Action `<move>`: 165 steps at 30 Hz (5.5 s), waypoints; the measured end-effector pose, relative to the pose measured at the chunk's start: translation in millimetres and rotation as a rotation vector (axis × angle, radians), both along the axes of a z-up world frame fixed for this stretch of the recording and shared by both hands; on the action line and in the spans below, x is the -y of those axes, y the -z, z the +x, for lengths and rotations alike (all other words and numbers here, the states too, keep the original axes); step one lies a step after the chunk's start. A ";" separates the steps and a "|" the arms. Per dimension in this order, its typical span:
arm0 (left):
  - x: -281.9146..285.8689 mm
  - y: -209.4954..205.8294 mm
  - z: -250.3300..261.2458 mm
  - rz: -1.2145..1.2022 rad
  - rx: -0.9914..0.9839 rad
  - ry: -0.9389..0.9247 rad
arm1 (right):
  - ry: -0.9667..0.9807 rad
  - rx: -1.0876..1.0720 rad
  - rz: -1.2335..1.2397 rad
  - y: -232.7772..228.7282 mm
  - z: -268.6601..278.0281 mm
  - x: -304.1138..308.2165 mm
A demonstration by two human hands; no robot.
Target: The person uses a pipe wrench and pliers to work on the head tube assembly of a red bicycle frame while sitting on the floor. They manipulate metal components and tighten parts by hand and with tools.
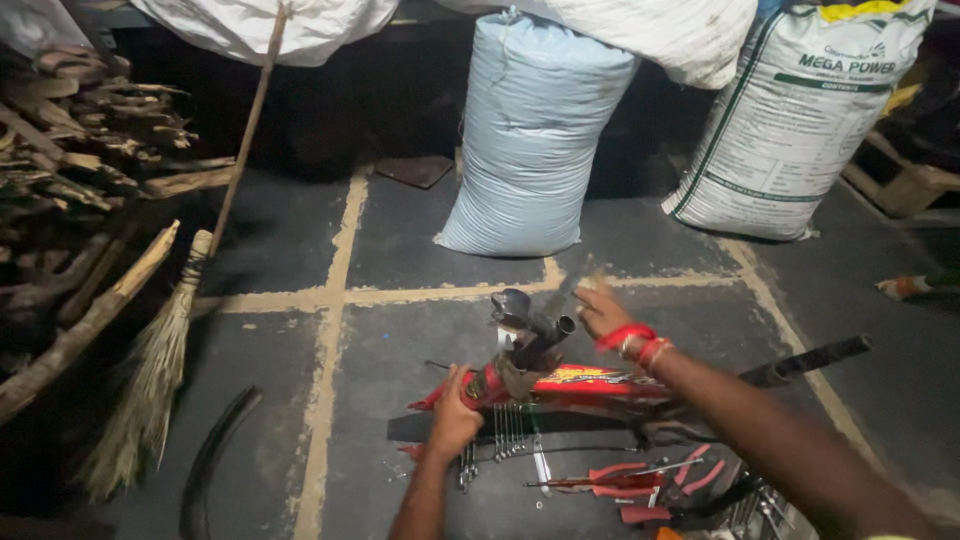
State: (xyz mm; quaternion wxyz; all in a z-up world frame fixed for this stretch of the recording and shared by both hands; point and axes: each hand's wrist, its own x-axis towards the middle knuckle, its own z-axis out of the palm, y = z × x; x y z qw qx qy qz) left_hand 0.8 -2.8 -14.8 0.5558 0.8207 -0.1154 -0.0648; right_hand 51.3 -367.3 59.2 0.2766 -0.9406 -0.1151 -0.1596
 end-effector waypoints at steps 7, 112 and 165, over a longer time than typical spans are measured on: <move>-2.8 -4.8 -6.3 0.001 -0.012 0.007 | -0.137 -0.974 1.268 -47.3 37.6 -20.3; -2.0 4.5 -5.7 -0.110 0.279 0.072 | -0.771 0.024 -0.516 -178.8 -163.0 -335.7; 7.6 -7.0 -7.8 -0.013 -0.038 0.005 | 0.018 -0.582 -0.181 -232.9 109.4 -193.2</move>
